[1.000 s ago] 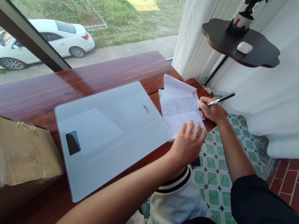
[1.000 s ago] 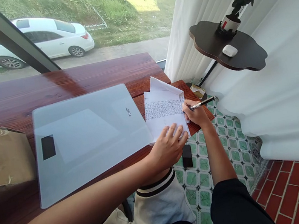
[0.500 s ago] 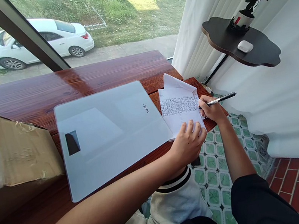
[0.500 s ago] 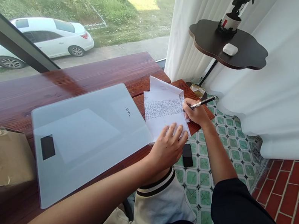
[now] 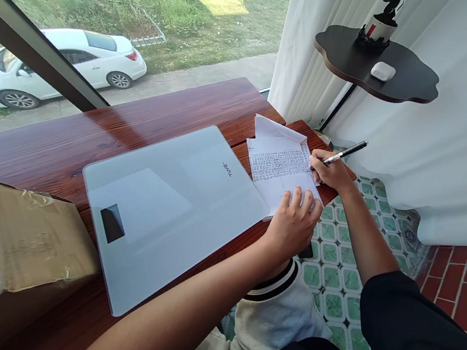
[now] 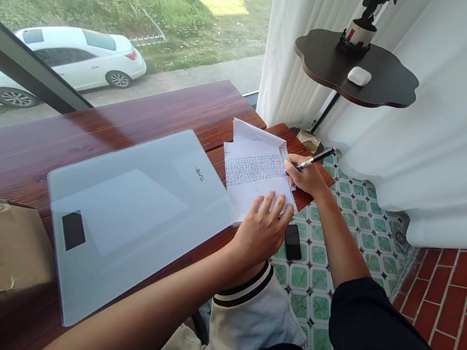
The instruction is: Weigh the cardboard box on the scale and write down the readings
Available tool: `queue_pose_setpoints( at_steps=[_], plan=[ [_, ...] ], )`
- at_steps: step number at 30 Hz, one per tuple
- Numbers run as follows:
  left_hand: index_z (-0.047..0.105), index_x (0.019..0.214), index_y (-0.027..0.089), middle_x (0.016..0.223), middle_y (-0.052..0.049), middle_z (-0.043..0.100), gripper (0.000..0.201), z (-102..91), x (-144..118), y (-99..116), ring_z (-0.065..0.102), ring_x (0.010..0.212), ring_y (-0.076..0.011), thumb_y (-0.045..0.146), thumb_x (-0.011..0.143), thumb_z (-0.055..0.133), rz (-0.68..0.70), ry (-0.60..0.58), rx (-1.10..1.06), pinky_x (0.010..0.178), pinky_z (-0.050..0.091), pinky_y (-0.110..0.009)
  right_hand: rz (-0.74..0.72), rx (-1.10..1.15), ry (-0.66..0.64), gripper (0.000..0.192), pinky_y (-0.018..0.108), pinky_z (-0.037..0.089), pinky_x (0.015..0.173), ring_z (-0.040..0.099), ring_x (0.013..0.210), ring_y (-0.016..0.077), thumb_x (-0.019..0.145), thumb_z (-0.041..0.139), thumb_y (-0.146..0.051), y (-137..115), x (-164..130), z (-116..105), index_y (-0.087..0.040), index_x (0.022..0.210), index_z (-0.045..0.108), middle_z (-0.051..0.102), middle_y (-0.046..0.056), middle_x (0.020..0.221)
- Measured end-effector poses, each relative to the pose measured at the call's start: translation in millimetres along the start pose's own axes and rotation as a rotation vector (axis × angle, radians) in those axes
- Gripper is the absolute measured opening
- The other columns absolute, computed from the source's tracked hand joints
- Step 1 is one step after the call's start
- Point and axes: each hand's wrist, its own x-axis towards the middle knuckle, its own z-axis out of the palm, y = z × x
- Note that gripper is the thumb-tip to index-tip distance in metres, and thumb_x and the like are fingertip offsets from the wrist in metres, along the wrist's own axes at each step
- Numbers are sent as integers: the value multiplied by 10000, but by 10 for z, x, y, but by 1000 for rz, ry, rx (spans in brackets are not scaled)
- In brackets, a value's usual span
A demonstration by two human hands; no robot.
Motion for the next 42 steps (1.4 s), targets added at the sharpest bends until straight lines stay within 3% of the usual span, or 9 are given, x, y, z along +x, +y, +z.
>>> queue_pose_setpoints(
  at_steps=[8, 12, 15, 22, 26, 30, 37, 42],
  plan=[
    [500, 1362, 83, 1435, -181, 562, 458, 40, -6, 9, 529, 1342, -388, 276, 952, 437, -4, 35, 9, 1037, 464, -496, 27, 78, 15, 329, 286, 394, 418, 436, 372, 130, 988, 515, -374, 53, -8, -5, -223, 697, 489, 520, -36, 486],
    [504, 1344, 84, 1425, -184, 564, 445, 53, -7, 12, 537, 1330, -385, 275, 946, 446, -5, 50, 16, 1030, 463, -494, 7, 169, 161, 370, 266, 345, 397, 417, 375, 116, 997, 536, -491, 62, 32, -8, -223, 746, 492, 479, -45, 480],
    [503, 1341, 88, 1406, -176, 573, 445, 51, -6, 15, 541, 1320, -384, 275, 940, 454, -8, 63, 16, 1029, 463, -487, -49, 116, 234, 436, 259, 370, 451, 446, 433, 114, 992, 529, -615, 98, 78, -16, -222, 804, 497, 465, -45, 510],
    [497, 1333, 153, 1427, -180, 548, 404, 30, -1, 19, 530, 1330, -370, 262, 949, 440, -8, 37, 12, 1031, 440, -485, -76, -93, 281, 357, 285, 490, 685, 593, 735, 143, 938, 663, -541, 219, 93, -37, -207, 1065, 645, 647, 37, 881],
    [468, 1382, 191, 1422, -181, 555, 427, 51, -1, 27, 543, 1311, -365, 285, 967, 422, -7, 59, 34, 1024, 434, -483, -20, -19, 259, 442, 268, 523, 673, 673, 924, 196, 881, 731, -466, 210, 94, -23, -213, 1233, 643, 695, 78, 1062],
    [524, 1342, 152, 1416, -184, 553, 400, 45, 5, 22, 508, 1330, -338, 266, 975, 412, 29, 88, 53, 1023, 424, -456, -19, -53, 267, 409, 274, 514, 622, 682, 882, 204, 878, 725, -410, 197, 110, -13, -185, 1215, 671, 714, 94, 1020],
    [565, 1317, 105, 1311, -182, 591, 396, -37, 32, 23, 530, 1196, -267, 204, 984, 376, 66, 36, 56, 898, 430, -394, -30, -82, 221, 442, 381, 586, 813, 721, 949, 235, 922, 676, -434, 211, 127, -6, -175, 1280, 684, 749, 106, 1059],
    [507, 1376, 101, 1194, -153, 620, 429, -55, 37, 35, 553, 1064, -234, 183, 996, 325, 58, 13, 46, 801, 407, -372, -72, -166, 198, 453, 399, 580, 840, 718, 962, 241, 957, 610, -428, 235, 138, -3, -177, 1324, 692, 755, 103, 1076]
  ],
)
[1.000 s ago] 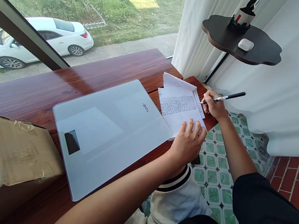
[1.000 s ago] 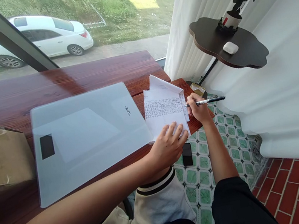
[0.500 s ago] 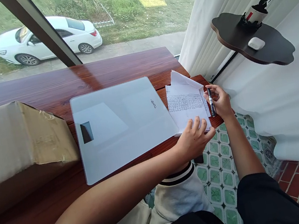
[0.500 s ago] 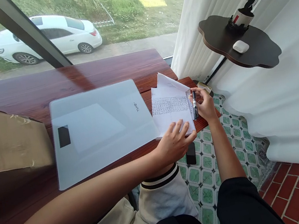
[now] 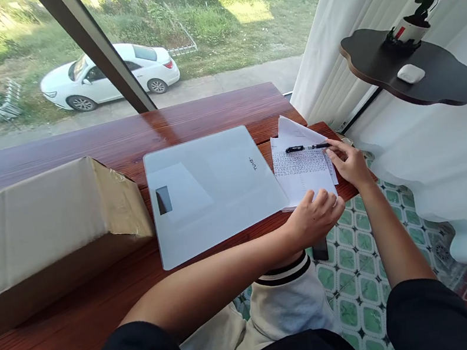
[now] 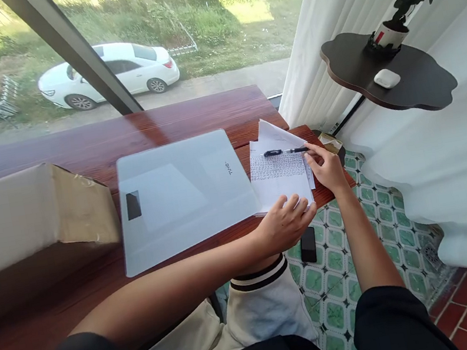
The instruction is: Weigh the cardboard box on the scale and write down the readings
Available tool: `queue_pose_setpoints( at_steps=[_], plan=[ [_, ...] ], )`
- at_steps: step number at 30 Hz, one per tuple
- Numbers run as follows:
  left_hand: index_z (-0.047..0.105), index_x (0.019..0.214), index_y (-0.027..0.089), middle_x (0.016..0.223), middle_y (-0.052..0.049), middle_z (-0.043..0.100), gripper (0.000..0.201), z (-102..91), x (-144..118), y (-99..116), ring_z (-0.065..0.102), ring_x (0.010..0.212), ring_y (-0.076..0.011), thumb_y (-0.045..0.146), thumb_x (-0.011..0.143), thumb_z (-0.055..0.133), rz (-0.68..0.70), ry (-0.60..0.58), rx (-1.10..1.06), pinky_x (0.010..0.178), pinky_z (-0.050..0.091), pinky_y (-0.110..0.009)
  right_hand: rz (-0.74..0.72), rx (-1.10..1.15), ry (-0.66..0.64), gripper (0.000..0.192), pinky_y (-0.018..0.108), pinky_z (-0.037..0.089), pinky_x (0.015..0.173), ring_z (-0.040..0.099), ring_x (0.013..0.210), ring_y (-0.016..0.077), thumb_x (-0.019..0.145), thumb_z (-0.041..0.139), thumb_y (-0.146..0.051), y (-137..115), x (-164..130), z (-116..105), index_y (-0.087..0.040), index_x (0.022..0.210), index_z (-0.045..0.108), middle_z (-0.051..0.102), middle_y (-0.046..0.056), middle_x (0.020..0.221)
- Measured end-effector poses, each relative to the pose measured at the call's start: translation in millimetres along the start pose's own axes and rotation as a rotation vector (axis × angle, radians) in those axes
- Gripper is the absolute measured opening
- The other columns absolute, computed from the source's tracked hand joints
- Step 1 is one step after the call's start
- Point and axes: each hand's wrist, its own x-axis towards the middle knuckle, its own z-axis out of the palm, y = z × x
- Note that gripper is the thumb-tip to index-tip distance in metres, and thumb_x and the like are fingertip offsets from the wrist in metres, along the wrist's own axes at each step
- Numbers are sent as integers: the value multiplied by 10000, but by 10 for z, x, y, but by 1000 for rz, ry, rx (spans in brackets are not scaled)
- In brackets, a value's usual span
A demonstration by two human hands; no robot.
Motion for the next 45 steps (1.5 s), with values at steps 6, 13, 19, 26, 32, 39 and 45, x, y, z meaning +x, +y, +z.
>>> queue_pose_setpoints(
  at_steps=[6, 13, 19, 26, 32, 39, 45],
  plan=[
    [446, 1415, 150, 1199, -132, 607, 442, 27, -11, 13, 548, 1019, -226, 185, 986, 343, -8, 2, -3, 762, 367, -365, -128, -91, 8, 396, 383, 556, 758, 645, 774, 207, 955, 602, -432, 29, 19, 18, -160, 1195, 761, 734, 99, 968],
    [438, 1398, 162, 1200, -121, 589, 436, 53, -24, 15, 543, 1021, -222, 174, 988, 290, 45, 22, 5, 736, 329, -360, -112, -78, -8, 406, 369, 539, 745, 620, 743, 196, 930, 629, -437, 100, 39, 39, -163, 1207, 743, 712, 86, 946],
    [456, 1401, 192, 1244, -115, 586, 432, 105, -17, 13, 541, 1031, -205, 175, 982, 352, 76, 48, 45, 725, 315, -343, -111, -90, -28, 399, 326, 510, 691, 579, 677, 171, 904, 647, -453, 88, 42, 41, -162, 1163, 735, 660, 47, 815],
    [534, 1355, 191, 1209, -115, 600, 399, 87, -51, -3, 534, 986, -198, 167, 974, 421, 169, 196, 151, 773, 315, -365, -92, -101, -27, 397, 294, 488, 691, 588, 704, 163, 893, 653, -503, 108, 49, 35, -174, 1104, 726, 642, 37, 807],
    [585, 1257, 194, 1129, -95, 608, 329, 87, -151, -26, 526, 915, -174, 149, 977, 417, 268, 263, 151, 715, 274, -344, -95, -101, -32, 389, 292, 460, 680, 552, 648, 152, 907, 616, -517, 129, 54, 31, -180, 1076, 715, 612, 20, 755],
    [605, 1111, 170, 941, -50, 565, 186, 13, -548, -124, 496, 805, -160, 177, 952, 509, 238, 454, 259, 691, 272, -349, -81, -131, -10, 412, 318, 456, 723, 607, 747, 192, 900, 559, -537, 185, 71, 31, -177, 1028, 716, 669, 71, 850],
    [598, 1055, 167, 890, -35, 548, 150, -201, -1028, -194, 463, 780, -149, 272, 953, 563, 182, 475, 308, 704, 297, -337, -57, -132, 28, 423, 349, 453, 728, 598, 763, 225, 863, 525, -564, 189, 83, 40, -170, 949, 654, 659, 106, 853]
  ],
)
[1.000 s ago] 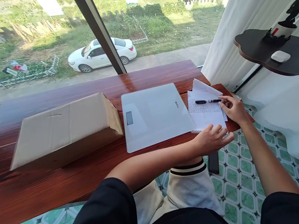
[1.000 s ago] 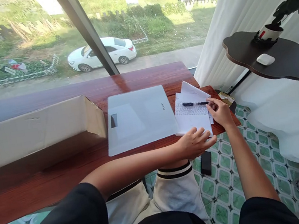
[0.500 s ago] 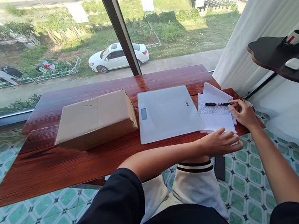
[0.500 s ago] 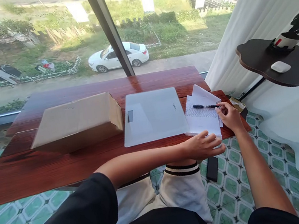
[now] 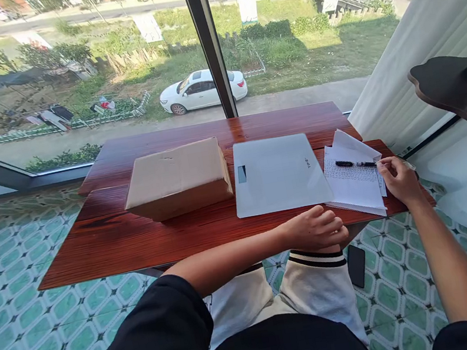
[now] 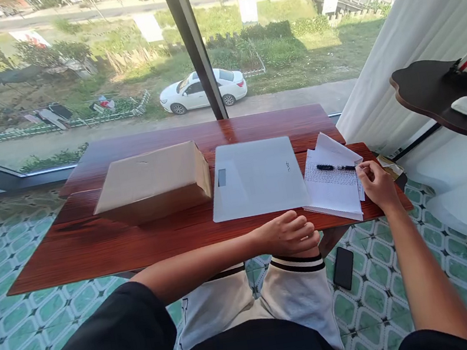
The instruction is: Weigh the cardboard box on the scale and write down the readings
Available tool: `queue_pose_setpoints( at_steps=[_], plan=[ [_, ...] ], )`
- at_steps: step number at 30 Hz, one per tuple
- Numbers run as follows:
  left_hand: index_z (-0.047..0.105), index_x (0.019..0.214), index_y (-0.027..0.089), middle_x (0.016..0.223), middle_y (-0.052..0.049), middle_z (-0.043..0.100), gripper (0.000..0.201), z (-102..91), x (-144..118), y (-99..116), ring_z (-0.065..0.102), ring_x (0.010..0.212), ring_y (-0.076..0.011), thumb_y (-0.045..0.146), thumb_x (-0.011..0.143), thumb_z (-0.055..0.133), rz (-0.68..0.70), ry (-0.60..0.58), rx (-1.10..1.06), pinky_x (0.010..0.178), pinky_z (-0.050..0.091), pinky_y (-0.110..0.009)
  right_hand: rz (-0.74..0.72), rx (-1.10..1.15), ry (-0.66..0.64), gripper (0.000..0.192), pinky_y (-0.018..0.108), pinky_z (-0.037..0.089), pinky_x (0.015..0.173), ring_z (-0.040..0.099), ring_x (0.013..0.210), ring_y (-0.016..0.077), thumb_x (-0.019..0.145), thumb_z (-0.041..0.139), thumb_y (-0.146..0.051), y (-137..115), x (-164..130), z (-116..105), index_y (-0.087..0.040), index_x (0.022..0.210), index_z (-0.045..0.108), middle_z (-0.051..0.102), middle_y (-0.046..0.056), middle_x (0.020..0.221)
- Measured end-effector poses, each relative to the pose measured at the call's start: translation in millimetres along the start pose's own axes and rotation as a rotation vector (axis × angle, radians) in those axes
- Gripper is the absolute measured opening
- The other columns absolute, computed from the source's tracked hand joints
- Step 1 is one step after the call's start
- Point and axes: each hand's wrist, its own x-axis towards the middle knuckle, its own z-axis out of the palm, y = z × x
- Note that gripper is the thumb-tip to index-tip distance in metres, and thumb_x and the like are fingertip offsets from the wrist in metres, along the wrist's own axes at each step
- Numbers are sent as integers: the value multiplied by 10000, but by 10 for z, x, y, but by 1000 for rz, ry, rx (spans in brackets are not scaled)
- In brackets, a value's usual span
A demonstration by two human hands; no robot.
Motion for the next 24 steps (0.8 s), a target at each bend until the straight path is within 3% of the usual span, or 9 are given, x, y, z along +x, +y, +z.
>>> queue_pose_setpoints(
  at_steps=[6, 12, 19, 24],
  plan=[
    [607, 1016, 170, 859, -9, 565, 164, -369, -374, -69, 461, 748, -131, 269, 895, 657, -91, -30, 70, 688, 314, -316, -16, -38, 17, 440, 379, 447, 714, 605, 747, 251, 876, 474, -595, -62, -7, -24, -182, 896, 625, 679, 135, 864],
    [609, 994, 184, 852, 16, 622, 169, -709, -788, -145, 502, 761, -123, 215, 840, 671, -272, -53, 190, 711, 350, -309, -65, -130, 56, 418, 398, 448, 705, 589, 712, 255, 924, 390, -535, -162, -92, -80, -194, 889, 629, 702, 154, 910],
    [617, 1008, 208, 835, 6, 685, 220, -1112, -1296, -248, 552, 779, -150, 147, 797, 613, -512, -44, 366, 757, 395, -328, -274, -146, 275, 490, 417, 474, 653, 650, 709, 297, 1018, 272, -481, -191, -224, -163, -191, 831, 620, 693, 174, 828],
    [637, 1000, 236, 818, 4, 704, 287, -1342, -1658, -261, 564, 749, -160, 116, 739, 623, -609, -3, 446, 754, 401, -326, -285, -8, 424, 544, 391, 388, 502, 567, 534, 240, 1039, 266, -571, -546, -263, -205, -222, 813, 617, 607, 145, 657]
  ],
)
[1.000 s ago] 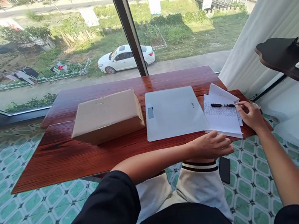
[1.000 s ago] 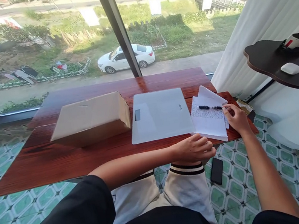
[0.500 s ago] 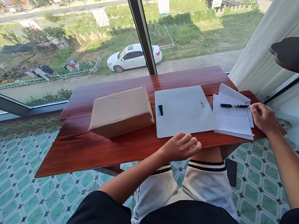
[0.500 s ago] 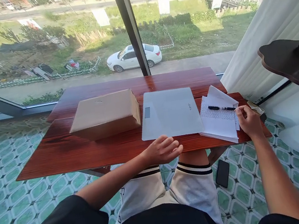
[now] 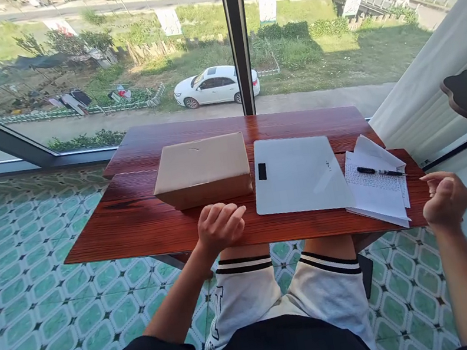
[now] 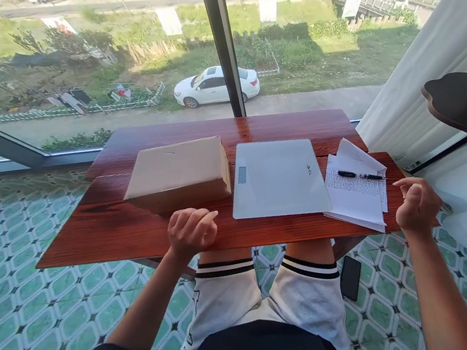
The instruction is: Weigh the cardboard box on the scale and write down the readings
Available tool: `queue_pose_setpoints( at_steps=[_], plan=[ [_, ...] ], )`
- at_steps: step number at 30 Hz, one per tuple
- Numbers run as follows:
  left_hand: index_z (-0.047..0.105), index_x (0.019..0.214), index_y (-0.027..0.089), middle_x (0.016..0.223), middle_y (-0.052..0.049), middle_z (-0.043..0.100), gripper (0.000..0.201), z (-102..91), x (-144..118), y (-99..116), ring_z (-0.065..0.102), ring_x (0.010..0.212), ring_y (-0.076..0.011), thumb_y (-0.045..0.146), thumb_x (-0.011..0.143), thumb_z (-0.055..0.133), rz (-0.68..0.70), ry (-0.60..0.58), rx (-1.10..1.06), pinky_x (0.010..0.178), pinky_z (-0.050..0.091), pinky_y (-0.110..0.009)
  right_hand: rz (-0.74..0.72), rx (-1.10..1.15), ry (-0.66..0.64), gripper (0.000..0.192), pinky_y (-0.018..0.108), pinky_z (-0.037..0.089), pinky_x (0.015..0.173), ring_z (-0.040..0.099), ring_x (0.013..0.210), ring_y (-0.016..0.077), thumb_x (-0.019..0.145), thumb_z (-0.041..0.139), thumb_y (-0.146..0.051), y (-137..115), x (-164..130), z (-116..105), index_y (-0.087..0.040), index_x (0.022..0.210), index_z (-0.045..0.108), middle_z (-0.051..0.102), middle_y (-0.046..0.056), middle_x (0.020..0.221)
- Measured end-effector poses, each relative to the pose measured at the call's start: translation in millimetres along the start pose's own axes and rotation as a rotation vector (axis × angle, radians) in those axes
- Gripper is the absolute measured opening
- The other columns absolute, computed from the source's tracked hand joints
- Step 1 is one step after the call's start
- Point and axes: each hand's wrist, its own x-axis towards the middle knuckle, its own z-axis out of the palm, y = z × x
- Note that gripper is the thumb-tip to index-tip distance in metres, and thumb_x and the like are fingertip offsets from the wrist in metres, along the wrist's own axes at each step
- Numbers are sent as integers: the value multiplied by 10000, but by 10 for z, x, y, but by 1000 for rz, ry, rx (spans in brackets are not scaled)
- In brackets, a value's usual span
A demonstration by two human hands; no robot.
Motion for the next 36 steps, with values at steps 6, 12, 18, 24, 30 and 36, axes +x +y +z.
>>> queue_pose_setpoints(
  at_steps=[6, 12, 18, 24, 30, 36],
  plan=[
    [656, 913, 244, 791, -25, 701, 198, -81, -422, -302, 605, 756, -187, 162, 740, 610, -318, 40, 88, 774, 403, -364, -86, 170, -84, 550, 387, 428, 617, 581, 650, 230, 1058, 263, -541, -910, 93, 227, -189, 843, 626, 609, 120, 726],
    [602, 986, 184, 896, -88, 653, 172, -147, -482, -546, 586, 886, -216, 260, 859, 514, -623, 347, 144, 852, 436, -414, -144, 364, -166, 273, 351, 436, 742, 546, 769, 187, 1051, 412, -329, -1970, 65, 764, -196, 904, 599, 613, 65, 840],
    [529, 1190, 155, 1195, -136, 590, 356, -90, -335, -647, 575, 1066, -213, 324, 882, 471, -1044, 504, -85, 915, 498, -389, -73, 592, -172, 127, 330, 460, 767, 546, 875, 175, 1027, 464, -255, -2731, 1, 1382, -194, 1021, 575, 593, 60, 959],
    [462, 1357, 143, 1348, -163, 555, 523, -44, -342, -643, 565, 1213, -207, 454, 940, 408, -1225, 427, -326, 1059, 475, -373, -51, 737, -261, 151, 359, 540, 820, 599, 1004, 198, 1016, 462, -277, -3008, -46, 1750, -199, 1102, 559, 615, 96, 1078],
    [452, 1431, 157, 1454, -178, 529, 711, -26, -387, -635, 536, 1325, -245, 661, 929, 454, -1194, 310, -414, 1097, 466, -378, -21, 827, -473, 422, 415, 595, 982, 587, 1235, 230, 1031, 485, -381, -3001, -133, 1786, -202, 1413, 507, 567, 150, 1352],
    [503, 1405, 190, 1381, -143, 601, 751, -105, -345, -606, 622, 1163, -232, 715, 870, 546, -1290, 207, -442, 942, 542, -342, -39, 756, -698, 731, 436, 580, 1053, 482, 1408, 281, 987, 592, -516, -3021, -210, 1759, -181, 1599, 374, 466, 151, 1553]
  ],
)
